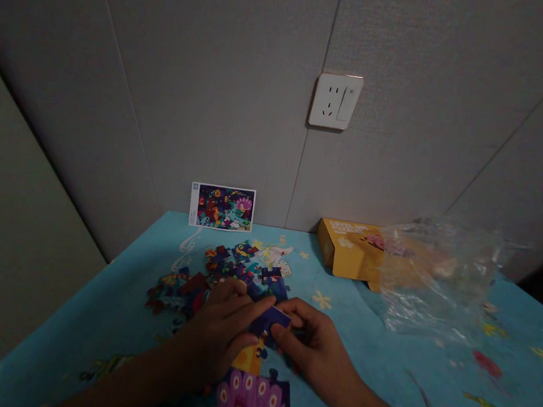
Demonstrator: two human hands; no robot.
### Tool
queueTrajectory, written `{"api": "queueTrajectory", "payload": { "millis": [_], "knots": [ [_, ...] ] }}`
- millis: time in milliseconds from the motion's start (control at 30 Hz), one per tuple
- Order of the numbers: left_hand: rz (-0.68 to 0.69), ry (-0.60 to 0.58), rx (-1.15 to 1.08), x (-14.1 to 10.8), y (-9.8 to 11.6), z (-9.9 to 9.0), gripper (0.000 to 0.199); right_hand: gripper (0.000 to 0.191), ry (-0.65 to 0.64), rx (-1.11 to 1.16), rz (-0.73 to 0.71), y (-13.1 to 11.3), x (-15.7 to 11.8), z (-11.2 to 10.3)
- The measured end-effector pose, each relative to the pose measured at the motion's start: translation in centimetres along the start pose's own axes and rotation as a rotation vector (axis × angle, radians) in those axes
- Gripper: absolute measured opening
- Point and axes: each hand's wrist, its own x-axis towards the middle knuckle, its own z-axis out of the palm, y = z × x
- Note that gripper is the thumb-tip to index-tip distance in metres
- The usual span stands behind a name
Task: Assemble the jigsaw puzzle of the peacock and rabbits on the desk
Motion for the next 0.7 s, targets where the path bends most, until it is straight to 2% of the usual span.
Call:
{"api": "queueTrajectory", "payload": {
  "millis": [133, 233, 367, 467, 567, 700],
  "knots": [
    [0.028, -0.083, -0.003, 0.5, 1.0, -0.8, 0.054, 0.033, 0.026, -0.121, -0.085, -0.4, -0.2, 0.0],
    [0.027, -0.094, -0.028, 0.6, 1.4, -0.9, 0.054, 0.030, 0.079, -0.266, -0.168, -0.6, -0.5, -0.2],
    [-0.044, 0.036, -0.073, 0.4, 0.9, -0.3, 0.052, 0.019, 0.096, -0.234, -0.132, -0.3, -0.6, -0.1],
    [-0.077, 0.107, -0.114, 0.6, 0.2, 0.0, 0.044, 0.023, 0.141, -0.170, -0.105, 0.0, 0.0, 0.3],
    [-0.084, 0.175, -0.101, 0.9, -0.4, -0.1, 0.036, 0.016, 0.128, -0.193, -0.084, -0.1, 1.0, 0.7],
    [-0.094, 0.220, -0.059, 1.1, -0.8, -0.4, 0.027, 0.027, 0.099, -0.145, -0.022, 0.0, 1.4, 0.7]
  ]
}}
